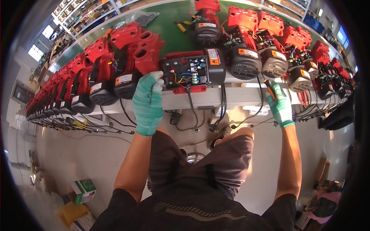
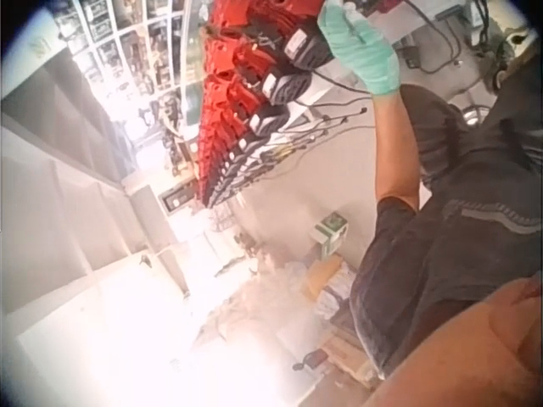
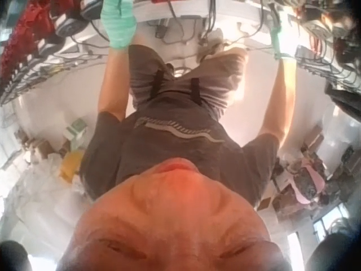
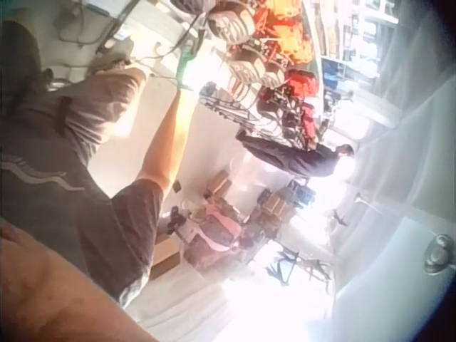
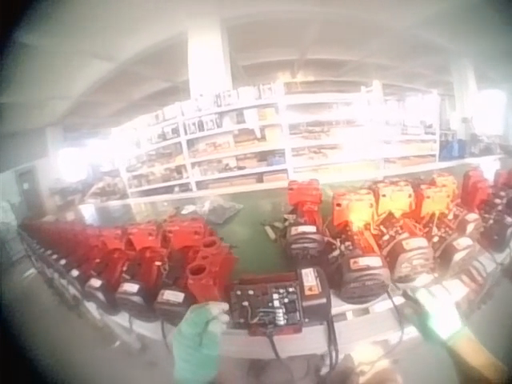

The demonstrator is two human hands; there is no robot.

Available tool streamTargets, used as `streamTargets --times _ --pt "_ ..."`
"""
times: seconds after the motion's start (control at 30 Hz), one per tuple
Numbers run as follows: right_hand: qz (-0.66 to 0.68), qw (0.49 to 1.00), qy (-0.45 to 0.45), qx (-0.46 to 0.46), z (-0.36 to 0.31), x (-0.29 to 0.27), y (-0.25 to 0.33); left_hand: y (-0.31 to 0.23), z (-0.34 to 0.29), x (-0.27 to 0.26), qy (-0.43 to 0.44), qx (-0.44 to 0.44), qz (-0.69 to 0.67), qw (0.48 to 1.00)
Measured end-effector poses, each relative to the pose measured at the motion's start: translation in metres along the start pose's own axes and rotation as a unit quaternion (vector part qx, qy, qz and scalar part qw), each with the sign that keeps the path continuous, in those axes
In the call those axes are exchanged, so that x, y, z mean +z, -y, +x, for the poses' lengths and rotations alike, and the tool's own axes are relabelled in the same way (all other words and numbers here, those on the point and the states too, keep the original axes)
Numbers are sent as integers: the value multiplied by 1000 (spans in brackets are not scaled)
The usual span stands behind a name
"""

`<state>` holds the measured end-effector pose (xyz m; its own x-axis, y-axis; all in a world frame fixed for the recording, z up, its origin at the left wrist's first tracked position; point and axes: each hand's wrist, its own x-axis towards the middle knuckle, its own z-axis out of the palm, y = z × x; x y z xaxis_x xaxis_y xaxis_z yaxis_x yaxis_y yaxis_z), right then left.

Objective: The person wires a control unit on a row of red pumps, using a screwdriver to secure internal connections.

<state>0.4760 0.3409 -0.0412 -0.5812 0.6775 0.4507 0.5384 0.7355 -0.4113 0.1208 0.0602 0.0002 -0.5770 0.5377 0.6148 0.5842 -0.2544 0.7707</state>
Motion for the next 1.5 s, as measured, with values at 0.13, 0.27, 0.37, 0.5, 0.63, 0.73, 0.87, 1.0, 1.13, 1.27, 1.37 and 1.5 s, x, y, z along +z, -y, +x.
streamTargets --times 0.13,0.27,0.37,0.5,0.63,0.73,0.87,1.0,1.13,1.27,1.37,1.5 --pt "-72 997 -15 -8 14 12 23 -3 -6 -2 7 -4 13 1000" --pt "-120 991 -61 8 3 21 23 6 -11 0 66 -48 90 993" --pt "-168 965 -197 -29 -10 13 45 9 -14 4 65 54 170 982" --pt "84 987 -111 78 -32 21 98 -2 -15 8 74 47 212 973" --pt "214 975 -54 37 -41 44 174 7 -10 12 78 44 230 969" --pt "213 976 -27 -36 -35 54 212 8 -17 10 29 -48 105 993" --pt "232 971 -15 -50 -10 75 244 11 -23 1 23 -35 67 997" --pt "186 980 -38 -68 11 92 256 11 -27 -1 31 -39 51 997" --pt "208 977 -23 -40 16 104 263 11 -34 -1 48 -22 103 993" --pt "229 970 -72 -32 22 113 262 16 -38 5 33 -18 86 996" --pt "269 961 -66 1 21 109 264 20 -42 6 28 -38 100 994" --pt "340 938 -24 67 15 109 269 24 -44 13 29 -34 88 995"
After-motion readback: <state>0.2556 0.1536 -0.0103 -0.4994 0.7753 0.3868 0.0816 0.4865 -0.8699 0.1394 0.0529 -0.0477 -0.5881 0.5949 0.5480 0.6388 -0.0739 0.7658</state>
